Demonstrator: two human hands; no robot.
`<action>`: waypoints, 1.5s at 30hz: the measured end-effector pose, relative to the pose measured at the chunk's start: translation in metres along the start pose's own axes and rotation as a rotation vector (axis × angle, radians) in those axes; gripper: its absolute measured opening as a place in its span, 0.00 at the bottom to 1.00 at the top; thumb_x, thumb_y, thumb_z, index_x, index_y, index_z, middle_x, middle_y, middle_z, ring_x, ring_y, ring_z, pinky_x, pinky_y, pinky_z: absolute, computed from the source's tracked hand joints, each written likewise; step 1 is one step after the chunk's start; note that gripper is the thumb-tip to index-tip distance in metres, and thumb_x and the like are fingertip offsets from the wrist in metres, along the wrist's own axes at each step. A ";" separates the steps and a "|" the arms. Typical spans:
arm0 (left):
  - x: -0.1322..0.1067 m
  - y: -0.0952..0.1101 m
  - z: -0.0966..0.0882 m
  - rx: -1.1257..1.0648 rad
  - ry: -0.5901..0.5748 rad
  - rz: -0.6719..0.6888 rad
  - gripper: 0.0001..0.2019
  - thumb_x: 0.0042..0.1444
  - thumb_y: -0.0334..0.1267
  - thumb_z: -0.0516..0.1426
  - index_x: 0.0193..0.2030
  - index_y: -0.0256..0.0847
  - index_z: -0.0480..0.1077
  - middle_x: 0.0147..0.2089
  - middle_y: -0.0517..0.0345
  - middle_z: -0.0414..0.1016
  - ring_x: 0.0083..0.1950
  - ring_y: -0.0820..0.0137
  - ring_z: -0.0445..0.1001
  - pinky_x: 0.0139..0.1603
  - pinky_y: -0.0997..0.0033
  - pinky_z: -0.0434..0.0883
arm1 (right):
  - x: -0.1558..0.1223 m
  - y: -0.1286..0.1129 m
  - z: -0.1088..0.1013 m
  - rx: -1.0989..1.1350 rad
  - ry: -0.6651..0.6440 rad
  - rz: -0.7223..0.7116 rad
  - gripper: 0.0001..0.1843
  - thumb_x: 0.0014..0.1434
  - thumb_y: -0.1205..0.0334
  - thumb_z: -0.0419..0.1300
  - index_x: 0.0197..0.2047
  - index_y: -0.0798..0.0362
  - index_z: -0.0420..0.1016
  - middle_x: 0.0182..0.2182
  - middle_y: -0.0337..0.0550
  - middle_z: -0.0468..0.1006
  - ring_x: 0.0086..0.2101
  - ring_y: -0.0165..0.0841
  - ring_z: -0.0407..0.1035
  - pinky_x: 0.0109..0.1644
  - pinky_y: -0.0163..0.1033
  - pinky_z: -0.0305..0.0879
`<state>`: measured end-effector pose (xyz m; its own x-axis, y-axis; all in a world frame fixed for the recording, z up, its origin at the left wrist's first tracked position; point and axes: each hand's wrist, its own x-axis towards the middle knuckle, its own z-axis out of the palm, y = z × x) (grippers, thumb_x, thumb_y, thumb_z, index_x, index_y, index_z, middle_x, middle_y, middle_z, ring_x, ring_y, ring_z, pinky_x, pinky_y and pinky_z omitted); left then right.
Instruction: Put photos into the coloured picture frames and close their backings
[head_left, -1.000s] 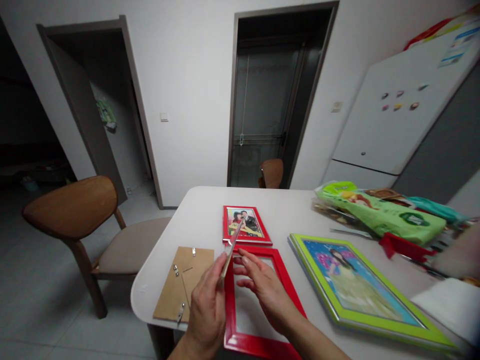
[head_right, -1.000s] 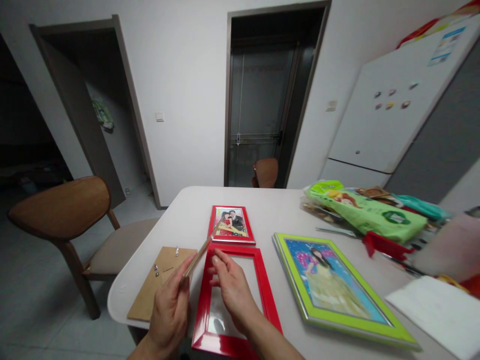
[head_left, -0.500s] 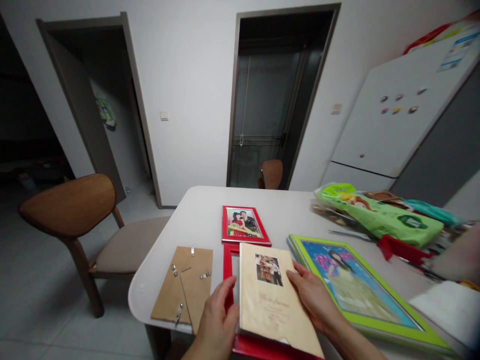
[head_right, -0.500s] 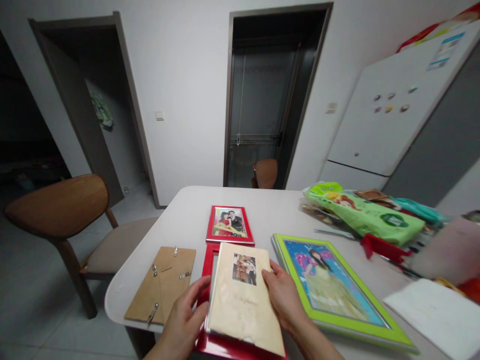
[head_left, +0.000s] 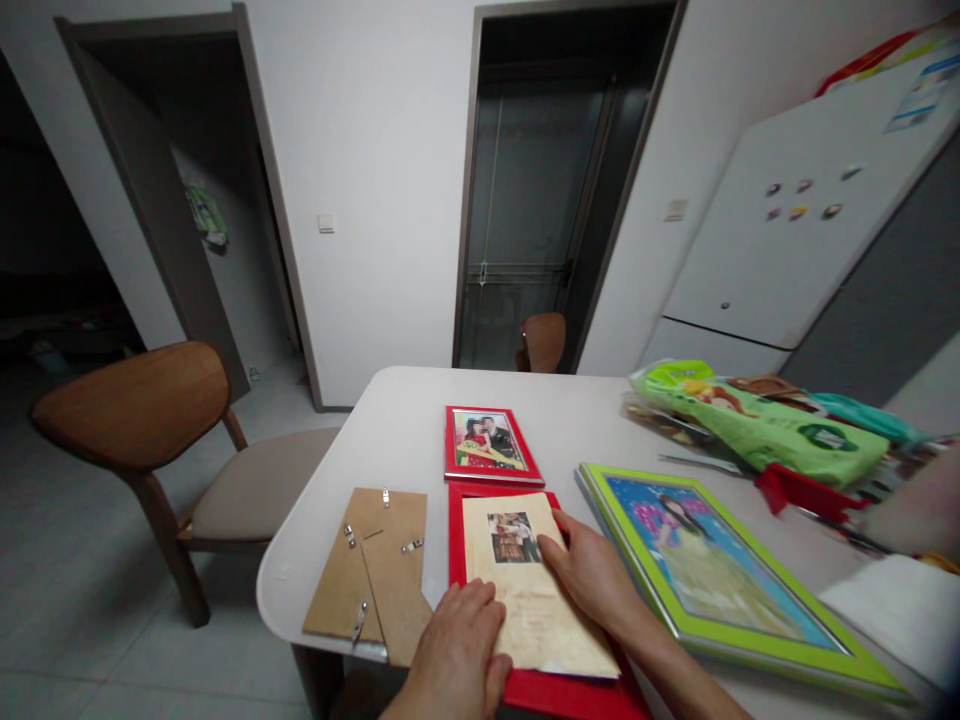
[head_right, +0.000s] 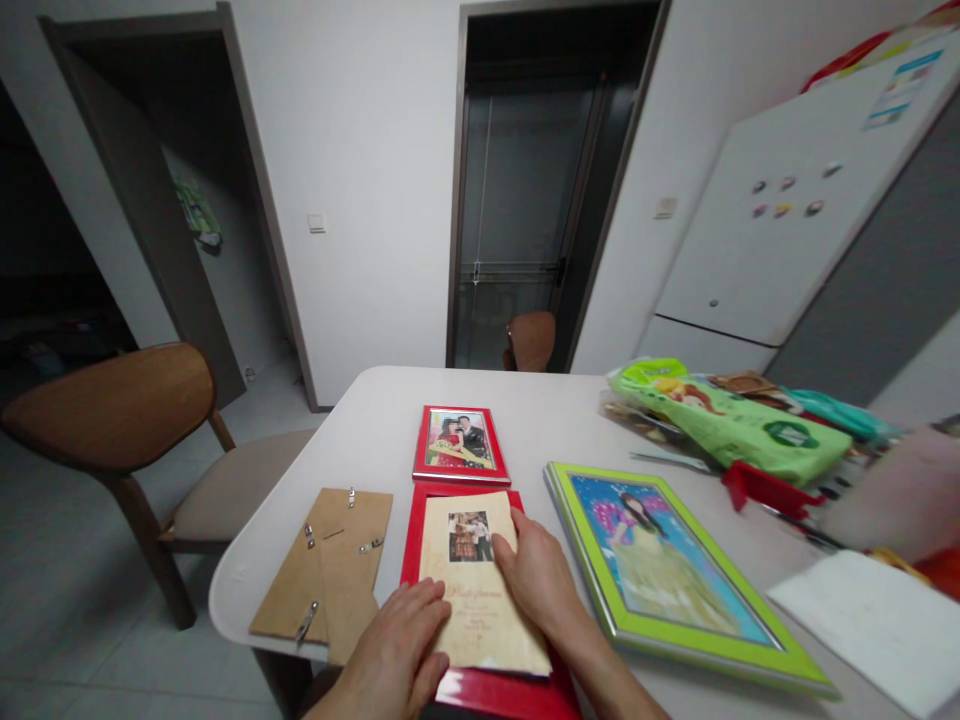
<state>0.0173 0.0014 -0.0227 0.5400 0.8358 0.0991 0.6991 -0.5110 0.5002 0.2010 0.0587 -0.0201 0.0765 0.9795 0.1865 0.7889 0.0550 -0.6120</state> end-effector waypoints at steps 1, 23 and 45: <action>0.002 0.002 0.000 0.011 0.006 -0.012 0.20 0.45 0.29 0.51 0.48 0.33 0.63 0.55 0.45 0.61 0.56 0.60 0.58 0.57 0.56 0.54 | -0.001 0.000 0.000 -0.104 0.020 -0.006 0.18 0.51 0.61 0.47 0.43 0.57 0.67 0.34 0.50 0.73 0.34 0.37 0.67 0.37 0.38 0.59; -0.084 -0.129 -0.056 0.212 0.373 -0.097 0.23 0.39 0.38 0.61 0.46 0.46 0.66 0.51 0.50 0.67 0.50 0.59 0.66 0.48 0.61 0.65 | -0.042 -0.125 0.083 0.100 -0.295 -0.323 0.30 0.38 0.65 0.57 0.49 0.53 0.61 0.41 0.48 0.64 0.42 0.38 0.58 0.45 0.41 0.57; 0.012 -0.012 -0.005 0.025 0.070 0.015 0.15 0.42 0.34 0.59 0.40 0.36 0.68 0.49 0.46 0.67 0.53 0.57 0.61 0.54 0.53 0.57 | -0.047 0.008 -0.005 -0.059 -0.100 -0.192 0.20 0.42 0.63 0.54 0.41 0.55 0.72 0.40 0.50 0.69 0.43 0.39 0.61 0.49 0.42 0.56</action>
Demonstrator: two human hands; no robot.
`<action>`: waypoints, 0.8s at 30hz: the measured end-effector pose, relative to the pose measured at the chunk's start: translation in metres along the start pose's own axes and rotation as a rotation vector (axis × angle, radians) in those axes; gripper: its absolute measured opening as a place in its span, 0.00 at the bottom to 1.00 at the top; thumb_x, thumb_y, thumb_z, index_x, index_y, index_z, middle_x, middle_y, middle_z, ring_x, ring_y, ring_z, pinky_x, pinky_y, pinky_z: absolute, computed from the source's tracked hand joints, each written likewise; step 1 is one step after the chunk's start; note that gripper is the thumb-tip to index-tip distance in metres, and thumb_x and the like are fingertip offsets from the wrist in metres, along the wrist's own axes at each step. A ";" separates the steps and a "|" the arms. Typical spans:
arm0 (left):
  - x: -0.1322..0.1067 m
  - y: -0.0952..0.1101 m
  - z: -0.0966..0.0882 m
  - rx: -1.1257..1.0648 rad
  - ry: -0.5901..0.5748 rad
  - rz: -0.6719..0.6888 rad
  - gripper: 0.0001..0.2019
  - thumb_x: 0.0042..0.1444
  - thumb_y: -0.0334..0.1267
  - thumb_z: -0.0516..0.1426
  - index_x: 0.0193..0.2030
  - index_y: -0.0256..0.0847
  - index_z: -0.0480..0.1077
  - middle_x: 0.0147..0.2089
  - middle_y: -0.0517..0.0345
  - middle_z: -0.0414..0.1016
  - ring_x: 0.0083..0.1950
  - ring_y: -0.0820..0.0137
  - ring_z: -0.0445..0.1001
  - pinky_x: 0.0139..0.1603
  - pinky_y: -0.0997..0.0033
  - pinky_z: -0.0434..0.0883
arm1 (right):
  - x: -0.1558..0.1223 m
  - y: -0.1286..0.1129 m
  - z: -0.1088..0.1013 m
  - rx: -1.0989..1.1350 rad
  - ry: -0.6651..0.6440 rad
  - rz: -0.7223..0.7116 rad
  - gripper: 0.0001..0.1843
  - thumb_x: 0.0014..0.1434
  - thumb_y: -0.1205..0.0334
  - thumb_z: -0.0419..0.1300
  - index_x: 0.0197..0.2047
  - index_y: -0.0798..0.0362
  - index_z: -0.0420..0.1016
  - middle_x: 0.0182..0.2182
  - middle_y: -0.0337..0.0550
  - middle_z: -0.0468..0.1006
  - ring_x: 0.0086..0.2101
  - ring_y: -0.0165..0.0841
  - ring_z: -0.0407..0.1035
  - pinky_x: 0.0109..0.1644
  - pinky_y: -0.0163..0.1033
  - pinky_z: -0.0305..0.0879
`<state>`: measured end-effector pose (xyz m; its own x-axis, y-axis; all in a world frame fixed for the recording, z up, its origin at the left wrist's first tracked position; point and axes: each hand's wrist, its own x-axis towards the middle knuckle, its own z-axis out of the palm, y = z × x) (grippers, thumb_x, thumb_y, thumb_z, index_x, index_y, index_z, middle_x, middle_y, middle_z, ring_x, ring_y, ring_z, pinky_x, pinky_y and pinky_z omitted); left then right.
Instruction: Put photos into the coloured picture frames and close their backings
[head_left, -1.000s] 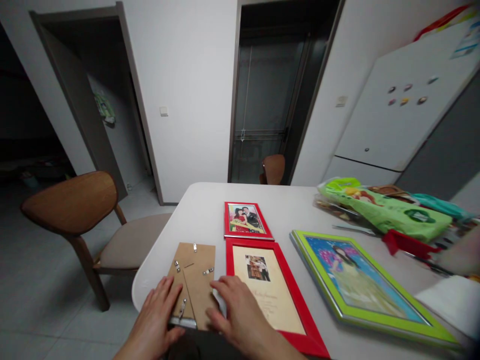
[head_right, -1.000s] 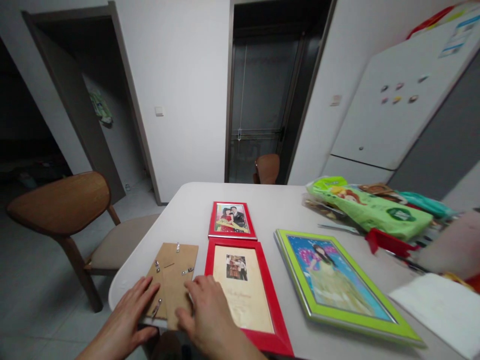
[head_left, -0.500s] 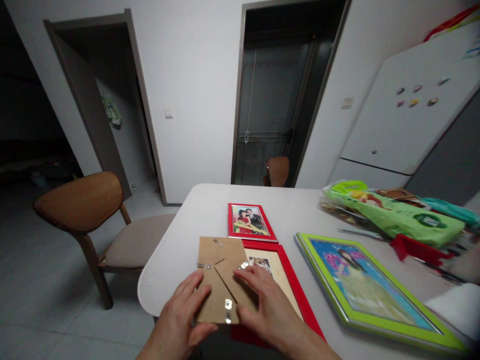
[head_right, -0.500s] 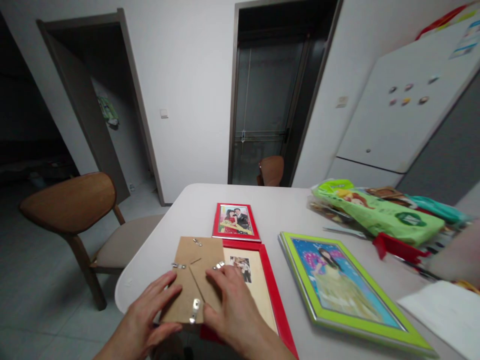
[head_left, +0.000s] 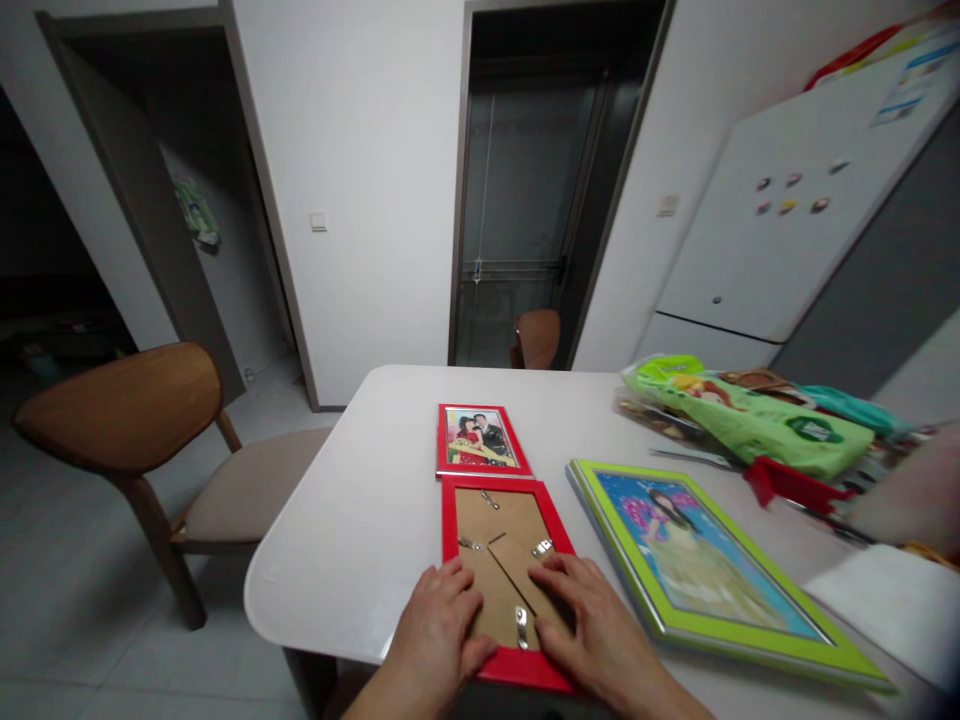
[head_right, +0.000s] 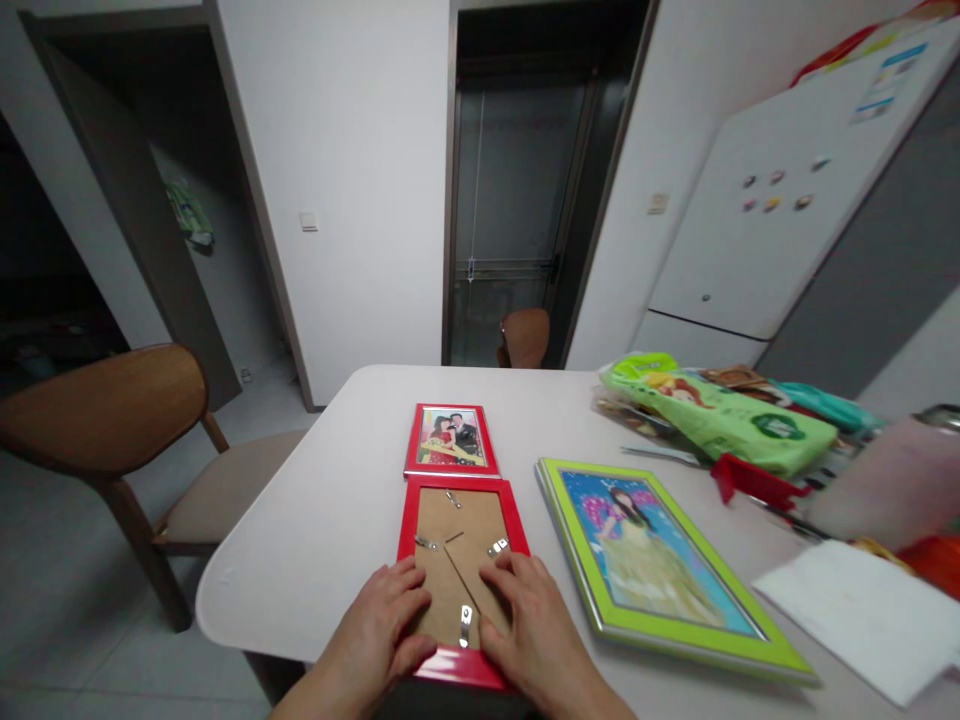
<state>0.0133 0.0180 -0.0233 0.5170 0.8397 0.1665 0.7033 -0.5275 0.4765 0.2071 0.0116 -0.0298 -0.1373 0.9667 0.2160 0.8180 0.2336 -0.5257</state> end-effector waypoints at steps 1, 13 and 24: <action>-0.001 0.000 -0.001 -0.001 -0.002 -0.002 0.15 0.43 0.34 0.59 0.40 0.37 0.68 0.49 0.47 0.67 0.53 0.57 0.61 0.54 0.52 0.56 | 0.000 0.001 0.001 -0.013 -0.001 -0.014 0.19 0.42 0.63 0.54 0.41 0.55 0.72 0.40 0.50 0.69 0.43 0.39 0.61 0.49 0.42 0.56; -0.006 -0.003 0.008 -0.020 -0.031 0.051 0.24 0.34 0.46 0.64 0.38 0.38 0.66 0.54 0.47 0.62 0.54 0.58 0.59 0.56 0.53 0.52 | 0.037 0.027 -0.004 -0.223 0.066 -0.015 0.14 0.52 0.64 0.48 0.32 0.54 0.74 0.29 0.47 0.67 0.34 0.36 0.61 0.39 0.39 0.58; -0.006 0.002 0.006 0.009 -0.069 0.011 0.23 0.39 0.49 0.61 0.39 0.35 0.66 0.55 0.44 0.61 0.55 0.58 0.59 0.55 0.54 0.54 | 0.036 0.034 -0.004 -0.150 0.042 -0.057 0.13 0.51 0.66 0.48 0.27 0.56 0.73 0.30 0.47 0.67 0.33 0.34 0.62 0.39 0.39 0.59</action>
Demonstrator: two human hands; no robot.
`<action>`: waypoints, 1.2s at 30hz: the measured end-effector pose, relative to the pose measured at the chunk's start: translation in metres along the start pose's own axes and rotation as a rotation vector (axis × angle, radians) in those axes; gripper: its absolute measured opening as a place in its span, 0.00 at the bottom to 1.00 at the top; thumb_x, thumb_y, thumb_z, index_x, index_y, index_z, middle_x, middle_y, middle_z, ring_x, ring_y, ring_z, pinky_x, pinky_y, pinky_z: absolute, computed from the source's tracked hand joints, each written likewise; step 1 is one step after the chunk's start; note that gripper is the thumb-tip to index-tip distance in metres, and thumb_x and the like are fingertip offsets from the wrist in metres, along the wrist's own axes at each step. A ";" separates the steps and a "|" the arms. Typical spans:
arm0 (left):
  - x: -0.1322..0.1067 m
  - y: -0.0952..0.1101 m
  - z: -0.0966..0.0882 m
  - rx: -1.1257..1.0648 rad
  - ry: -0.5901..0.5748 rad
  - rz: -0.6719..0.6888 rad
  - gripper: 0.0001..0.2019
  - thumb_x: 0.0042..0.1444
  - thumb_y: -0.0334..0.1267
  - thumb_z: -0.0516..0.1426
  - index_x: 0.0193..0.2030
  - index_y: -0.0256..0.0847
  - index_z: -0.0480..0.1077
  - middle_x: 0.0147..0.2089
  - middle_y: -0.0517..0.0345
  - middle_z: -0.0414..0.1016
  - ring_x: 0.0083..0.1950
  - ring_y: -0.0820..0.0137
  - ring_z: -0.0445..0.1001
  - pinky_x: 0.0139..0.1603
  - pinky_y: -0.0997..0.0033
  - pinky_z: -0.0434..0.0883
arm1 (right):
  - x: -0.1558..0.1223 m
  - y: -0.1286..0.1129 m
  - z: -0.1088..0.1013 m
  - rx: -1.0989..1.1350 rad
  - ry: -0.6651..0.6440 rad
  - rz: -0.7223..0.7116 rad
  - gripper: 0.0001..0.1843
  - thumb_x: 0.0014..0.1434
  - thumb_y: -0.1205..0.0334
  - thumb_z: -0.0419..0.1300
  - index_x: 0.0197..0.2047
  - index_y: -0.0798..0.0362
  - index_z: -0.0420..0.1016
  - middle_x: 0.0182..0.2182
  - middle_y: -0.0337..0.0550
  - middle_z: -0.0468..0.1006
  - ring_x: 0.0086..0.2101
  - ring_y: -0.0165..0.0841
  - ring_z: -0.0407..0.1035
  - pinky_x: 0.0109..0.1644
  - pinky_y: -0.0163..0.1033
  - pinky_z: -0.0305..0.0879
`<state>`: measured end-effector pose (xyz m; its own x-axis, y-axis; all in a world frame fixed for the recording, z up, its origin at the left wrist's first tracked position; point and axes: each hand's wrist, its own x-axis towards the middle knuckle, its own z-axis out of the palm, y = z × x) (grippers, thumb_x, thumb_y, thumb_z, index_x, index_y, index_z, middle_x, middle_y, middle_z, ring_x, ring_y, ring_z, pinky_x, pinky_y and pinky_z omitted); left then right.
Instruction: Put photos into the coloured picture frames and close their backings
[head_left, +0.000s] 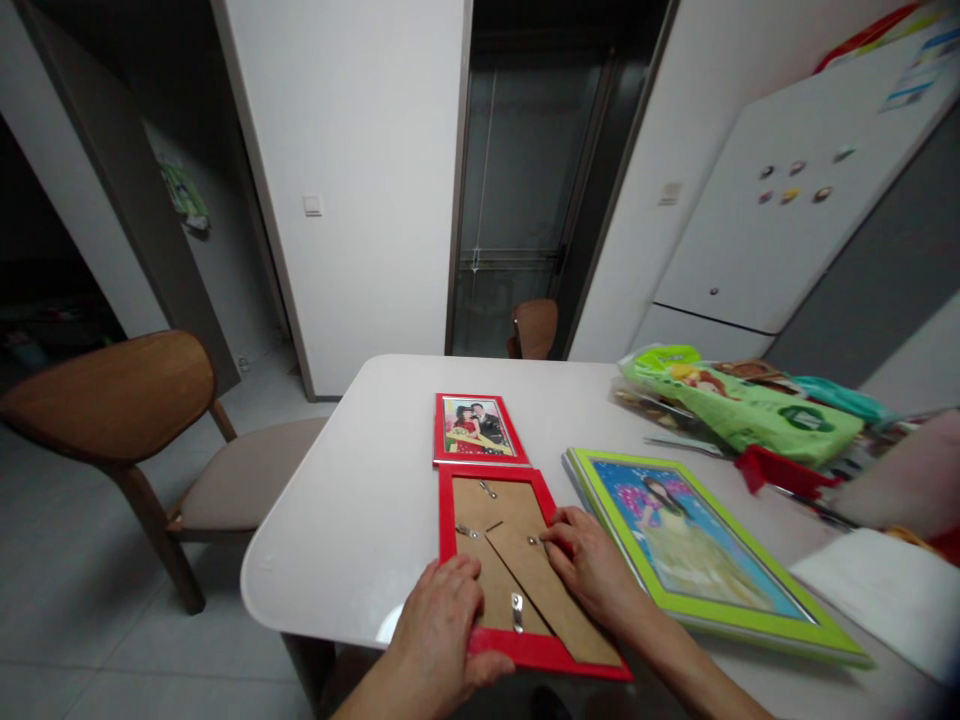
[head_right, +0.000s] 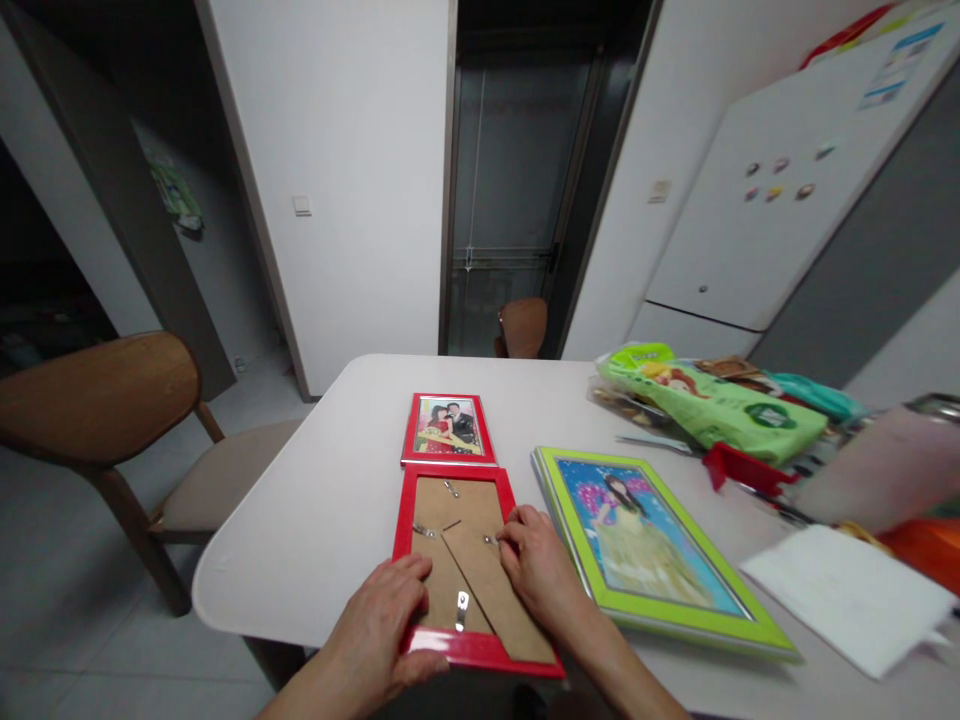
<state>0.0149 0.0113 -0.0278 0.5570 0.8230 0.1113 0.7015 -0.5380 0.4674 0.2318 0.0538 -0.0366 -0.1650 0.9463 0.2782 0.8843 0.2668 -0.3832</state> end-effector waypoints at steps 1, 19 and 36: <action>0.000 0.000 -0.001 -0.003 0.003 0.008 0.22 0.39 0.49 0.60 0.38 0.35 0.66 0.55 0.44 0.61 0.55 0.58 0.58 0.55 0.55 0.54 | -0.002 -0.002 -0.001 0.001 0.008 -0.004 0.13 0.51 0.65 0.48 0.29 0.56 0.74 0.31 0.47 0.67 0.34 0.35 0.62 0.40 0.40 0.59; -0.001 -0.004 -0.004 -0.012 -0.037 0.019 0.20 0.39 0.48 0.61 0.35 0.37 0.67 0.55 0.46 0.60 0.56 0.60 0.57 0.56 0.58 0.53 | -0.027 -0.042 -0.011 0.125 -0.264 -0.348 0.14 0.46 0.71 0.52 0.32 0.45 0.73 0.40 0.41 0.65 0.42 0.34 0.57 0.44 0.43 0.54; -0.005 -0.011 -0.001 -0.044 0.011 0.037 0.21 0.36 0.50 0.62 0.34 0.38 0.68 0.54 0.48 0.62 0.56 0.62 0.58 0.57 0.61 0.54 | -0.033 -0.053 -0.024 0.102 -0.293 -0.432 0.12 0.51 0.62 0.51 0.39 0.46 0.71 0.40 0.44 0.67 0.42 0.35 0.58 0.46 0.44 0.55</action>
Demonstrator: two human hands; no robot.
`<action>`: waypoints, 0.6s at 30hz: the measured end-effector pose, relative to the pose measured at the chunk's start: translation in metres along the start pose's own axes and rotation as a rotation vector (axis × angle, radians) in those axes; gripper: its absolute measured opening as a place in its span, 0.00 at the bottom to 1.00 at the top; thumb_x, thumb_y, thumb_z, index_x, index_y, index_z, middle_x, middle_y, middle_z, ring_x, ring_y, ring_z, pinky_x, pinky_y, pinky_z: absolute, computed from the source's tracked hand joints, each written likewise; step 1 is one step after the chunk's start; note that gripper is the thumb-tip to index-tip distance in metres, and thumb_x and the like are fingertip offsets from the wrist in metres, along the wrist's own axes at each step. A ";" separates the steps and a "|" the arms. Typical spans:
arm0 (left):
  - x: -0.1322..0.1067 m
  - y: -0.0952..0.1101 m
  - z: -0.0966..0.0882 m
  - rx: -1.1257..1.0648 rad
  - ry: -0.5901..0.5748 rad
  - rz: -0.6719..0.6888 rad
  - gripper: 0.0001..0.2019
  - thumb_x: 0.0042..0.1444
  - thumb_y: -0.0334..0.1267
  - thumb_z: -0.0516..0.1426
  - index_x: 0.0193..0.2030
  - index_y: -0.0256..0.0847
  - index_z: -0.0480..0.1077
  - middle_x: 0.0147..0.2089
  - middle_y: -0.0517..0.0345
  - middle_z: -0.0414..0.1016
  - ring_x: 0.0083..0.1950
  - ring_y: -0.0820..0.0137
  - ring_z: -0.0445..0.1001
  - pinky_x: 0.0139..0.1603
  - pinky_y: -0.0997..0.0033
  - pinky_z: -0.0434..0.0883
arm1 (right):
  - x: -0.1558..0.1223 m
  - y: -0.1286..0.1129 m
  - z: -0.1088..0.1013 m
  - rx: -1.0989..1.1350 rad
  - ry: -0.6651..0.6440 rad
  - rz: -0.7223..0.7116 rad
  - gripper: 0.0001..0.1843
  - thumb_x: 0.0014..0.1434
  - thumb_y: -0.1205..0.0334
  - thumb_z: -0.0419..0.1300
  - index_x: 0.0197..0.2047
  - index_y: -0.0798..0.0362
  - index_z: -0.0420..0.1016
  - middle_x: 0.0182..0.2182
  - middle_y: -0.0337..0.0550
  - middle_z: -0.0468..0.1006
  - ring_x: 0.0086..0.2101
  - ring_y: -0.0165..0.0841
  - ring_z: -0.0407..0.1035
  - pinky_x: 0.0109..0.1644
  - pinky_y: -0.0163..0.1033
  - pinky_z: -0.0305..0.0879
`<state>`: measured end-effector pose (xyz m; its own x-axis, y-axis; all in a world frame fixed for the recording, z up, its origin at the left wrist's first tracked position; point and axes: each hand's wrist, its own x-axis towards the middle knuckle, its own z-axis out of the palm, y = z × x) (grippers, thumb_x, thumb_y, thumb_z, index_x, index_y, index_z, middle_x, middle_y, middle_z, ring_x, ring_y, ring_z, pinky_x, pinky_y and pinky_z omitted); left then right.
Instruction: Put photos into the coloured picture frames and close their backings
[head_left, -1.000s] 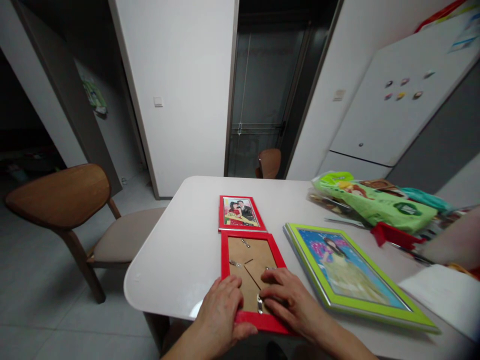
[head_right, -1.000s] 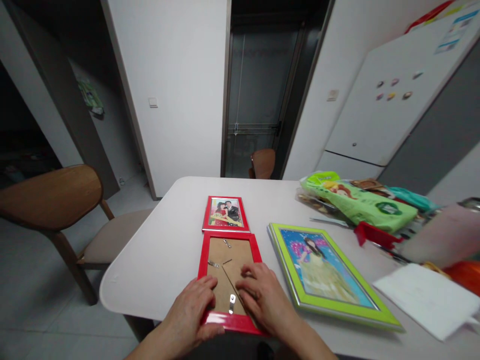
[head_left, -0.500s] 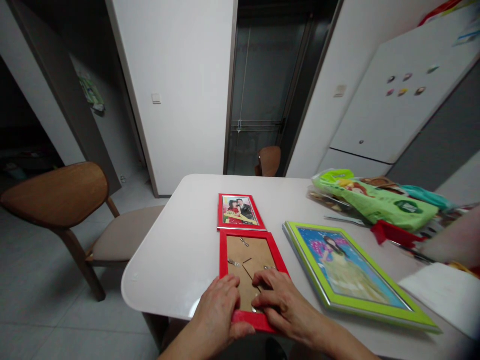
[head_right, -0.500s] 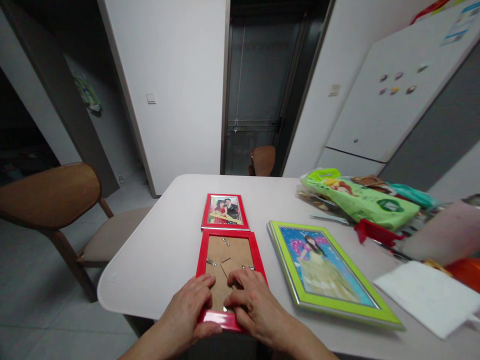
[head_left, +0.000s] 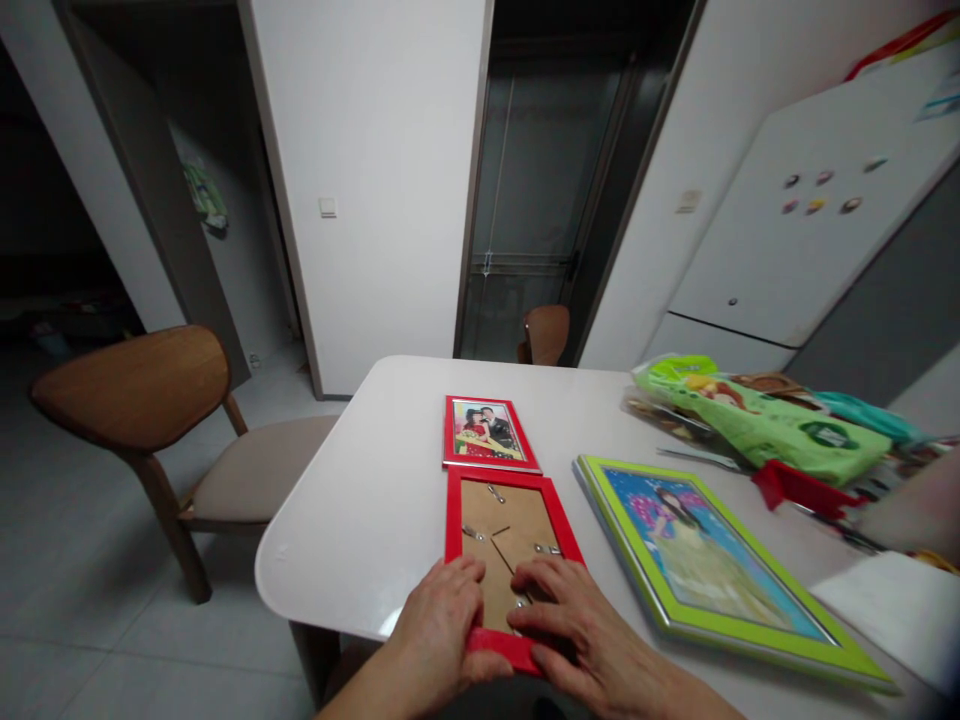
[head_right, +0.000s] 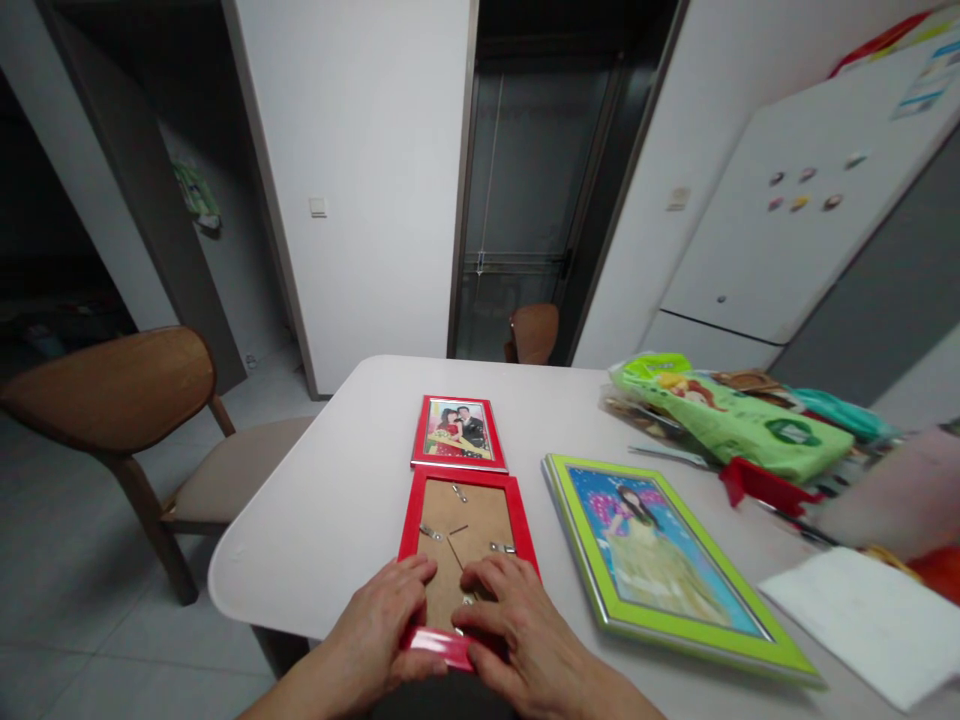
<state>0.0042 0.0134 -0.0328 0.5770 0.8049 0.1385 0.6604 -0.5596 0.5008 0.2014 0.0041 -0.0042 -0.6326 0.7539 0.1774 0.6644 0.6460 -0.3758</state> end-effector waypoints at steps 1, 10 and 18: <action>0.000 0.000 0.000 -0.003 0.002 0.000 0.21 0.36 0.49 0.62 0.35 0.38 0.68 0.54 0.48 0.62 0.56 0.62 0.58 0.57 0.61 0.53 | 0.004 0.001 0.003 0.011 0.034 0.039 0.13 0.51 0.61 0.50 0.40 0.46 0.70 0.39 0.44 0.67 0.41 0.35 0.59 0.45 0.43 0.55; 0.002 0.002 -0.002 -0.039 0.023 0.007 0.20 0.34 0.47 0.63 0.32 0.37 0.68 0.53 0.45 0.63 0.55 0.61 0.59 0.55 0.60 0.55 | 0.080 0.010 0.026 -0.062 0.193 0.292 0.12 0.54 0.63 0.49 0.31 0.53 0.74 0.28 0.43 0.71 0.32 0.31 0.63 0.37 0.34 0.57; 0.003 -0.001 0.002 -0.057 0.026 0.000 0.20 0.32 0.46 0.65 0.31 0.37 0.68 0.52 0.45 0.65 0.54 0.60 0.60 0.55 0.60 0.55 | 0.085 0.014 0.038 -0.056 0.188 0.293 0.12 0.52 0.64 0.50 0.25 0.54 0.74 0.25 0.42 0.73 0.31 0.30 0.63 0.37 0.34 0.56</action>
<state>0.0063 0.0161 -0.0346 0.5634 0.8104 0.1605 0.6315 -0.5477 0.5489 0.1416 0.0724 -0.0285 -0.3311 0.9137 0.2356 0.8309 0.4006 -0.3862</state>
